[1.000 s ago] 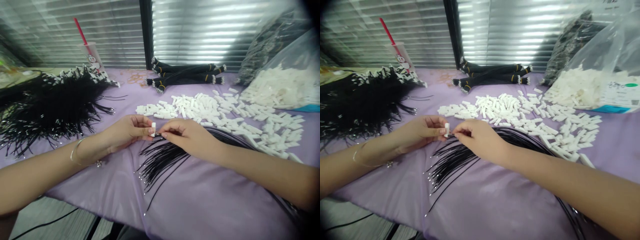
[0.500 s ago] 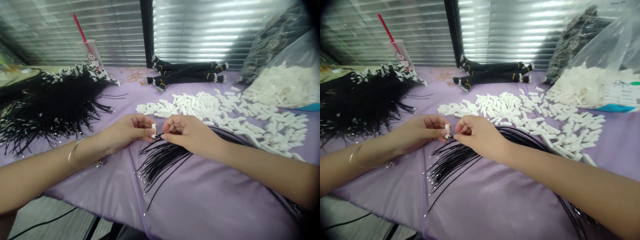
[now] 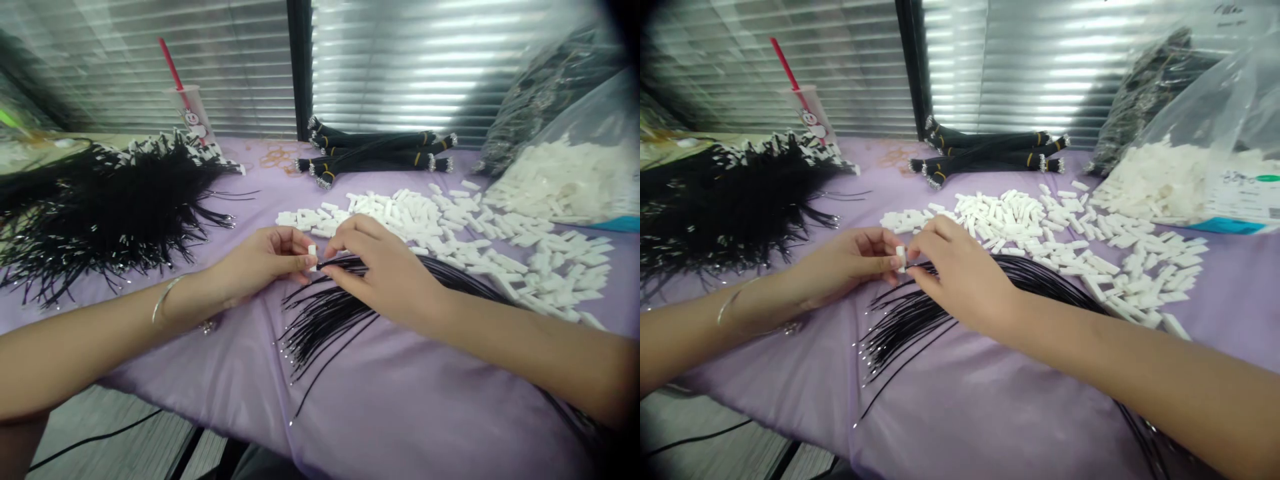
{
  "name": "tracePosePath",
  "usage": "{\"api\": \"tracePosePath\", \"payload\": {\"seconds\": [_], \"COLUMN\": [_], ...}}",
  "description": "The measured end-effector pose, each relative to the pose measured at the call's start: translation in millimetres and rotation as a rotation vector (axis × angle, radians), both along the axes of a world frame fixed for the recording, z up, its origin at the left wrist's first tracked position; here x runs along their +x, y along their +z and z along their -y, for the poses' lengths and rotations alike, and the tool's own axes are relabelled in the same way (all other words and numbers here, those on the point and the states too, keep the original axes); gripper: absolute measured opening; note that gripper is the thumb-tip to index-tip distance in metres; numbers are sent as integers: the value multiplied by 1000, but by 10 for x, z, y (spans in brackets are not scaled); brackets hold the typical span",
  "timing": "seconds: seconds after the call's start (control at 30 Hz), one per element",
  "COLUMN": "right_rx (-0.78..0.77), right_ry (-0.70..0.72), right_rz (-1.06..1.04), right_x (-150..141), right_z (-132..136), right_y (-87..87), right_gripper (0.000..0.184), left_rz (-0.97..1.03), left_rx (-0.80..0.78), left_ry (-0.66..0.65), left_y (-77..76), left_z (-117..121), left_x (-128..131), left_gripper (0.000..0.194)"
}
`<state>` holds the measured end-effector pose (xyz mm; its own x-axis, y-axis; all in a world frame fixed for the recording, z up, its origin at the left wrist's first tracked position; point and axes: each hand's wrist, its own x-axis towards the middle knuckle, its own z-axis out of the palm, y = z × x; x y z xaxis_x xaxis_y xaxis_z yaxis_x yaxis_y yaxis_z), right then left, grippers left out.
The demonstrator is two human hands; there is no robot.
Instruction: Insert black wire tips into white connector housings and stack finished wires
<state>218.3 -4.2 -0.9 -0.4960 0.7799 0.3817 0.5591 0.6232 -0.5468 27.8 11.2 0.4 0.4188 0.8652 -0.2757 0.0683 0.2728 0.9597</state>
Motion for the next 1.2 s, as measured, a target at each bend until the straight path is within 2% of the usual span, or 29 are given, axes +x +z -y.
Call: {"api": "tracePosePath", "payload": {"seconds": [0.03, 0.1, 0.2, 0.33, 0.47, 0.67, 0.8, 0.97, 1.2], "right_rx": [85, 123, 27, -63, -182, -433, -541, -505, -449], "right_ry": [36, 133, 247, 266, 197, 55, -17, -148, -154], "right_rz": [48, 139, 260, 316, 244, -140, -243, -174, -148], "right_x": [-4, -41, -148, -259, -223, -54, -17, -25, -26], "right_z": [9, 26, 36, 53, 94, 40, -36, -67, -56], "right_y": [31, 79, 78, 12, 57, 157, 121, 77, 71], "right_gripper": [8, 10, 10, 9, 9, 9, 12, 17, 17], "left_rz": [25, 69, 112, 121, 118, 140, 99, 99, 81], "left_rx": [-3, -13, -8, -1, -9, -48, -21, -7, -47], "left_ry": [13, 28, 32, 39, 26, -4, -37, -95, -87], "left_y": [-2, -14, -38, -54, -48, -42, -41, -21, -7], "left_z": [-15, -51, -98, -107, -96, -109, -106, -97, -81], "left_x": [-11, -37, -71, -83, -81, -95, -111, -104, -81], "left_gripper": [18, 18, 18, 17, 18, 18, 15, 8, 8]}}
